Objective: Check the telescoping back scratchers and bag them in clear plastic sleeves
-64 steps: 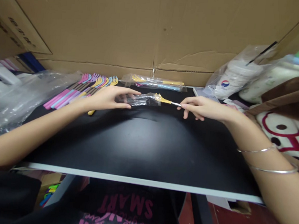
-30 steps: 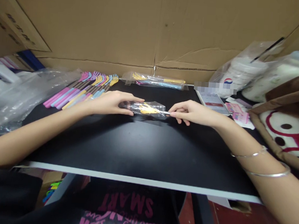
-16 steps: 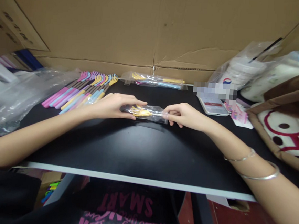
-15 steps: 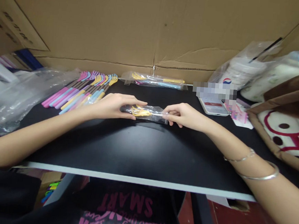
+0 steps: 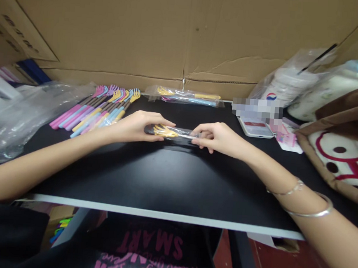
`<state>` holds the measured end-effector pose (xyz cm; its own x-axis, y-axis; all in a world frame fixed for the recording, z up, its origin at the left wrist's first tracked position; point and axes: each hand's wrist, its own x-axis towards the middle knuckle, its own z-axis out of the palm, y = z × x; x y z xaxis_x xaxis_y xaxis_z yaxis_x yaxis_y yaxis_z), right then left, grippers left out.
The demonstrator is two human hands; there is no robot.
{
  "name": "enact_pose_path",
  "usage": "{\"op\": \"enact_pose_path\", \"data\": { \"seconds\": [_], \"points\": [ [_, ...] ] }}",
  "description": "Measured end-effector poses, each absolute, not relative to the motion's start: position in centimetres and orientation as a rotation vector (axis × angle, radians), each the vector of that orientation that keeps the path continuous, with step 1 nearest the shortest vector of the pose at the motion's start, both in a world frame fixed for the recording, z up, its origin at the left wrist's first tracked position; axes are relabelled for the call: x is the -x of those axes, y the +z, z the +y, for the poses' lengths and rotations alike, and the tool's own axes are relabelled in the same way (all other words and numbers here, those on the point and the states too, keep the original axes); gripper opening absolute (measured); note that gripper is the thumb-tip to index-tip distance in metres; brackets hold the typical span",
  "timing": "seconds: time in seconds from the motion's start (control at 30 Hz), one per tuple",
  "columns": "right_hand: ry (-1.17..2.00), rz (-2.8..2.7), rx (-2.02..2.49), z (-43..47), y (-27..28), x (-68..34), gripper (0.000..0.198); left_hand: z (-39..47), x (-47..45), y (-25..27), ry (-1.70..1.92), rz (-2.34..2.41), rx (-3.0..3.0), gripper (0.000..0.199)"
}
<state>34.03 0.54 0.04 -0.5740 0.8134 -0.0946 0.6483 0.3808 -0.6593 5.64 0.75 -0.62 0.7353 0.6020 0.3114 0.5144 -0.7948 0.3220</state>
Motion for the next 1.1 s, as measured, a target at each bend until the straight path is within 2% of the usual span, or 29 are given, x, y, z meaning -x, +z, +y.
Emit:
{"op": "enact_pose_path", "data": {
  "seconds": [0.13,0.37,0.57,0.77,1.1],
  "points": [
    [0.997,-2.465,1.364,1.0,0.8,-35.1,0.054,1.0,-5.2,-0.2,0.596,0.912,-2.725,0.041],
    [1.128,-2.614,1.430,2.0,2.8,-37.2,0.048,1.9,-3.9,0.0,0.519,0.990,-2.733,0.046],
    [0.850,-2.542,1.331,2.9,1.7,-37.2,0.058,1.8,-4.0,-0.1,0.490,1.014,-2.724,0.049],
    [0.792,-2.491,1.216,2.5,-0.3,-35.3,0.049,1.0,-4.9,-0.1,0.506,1.089,-2.724,0.049],
    [0.894,-2.552,1.304,3.6,1.3,-37.7,0.048,1.1,-3.5,2.2,0.221,1.223,-2.891,0.087]
  ]
}}
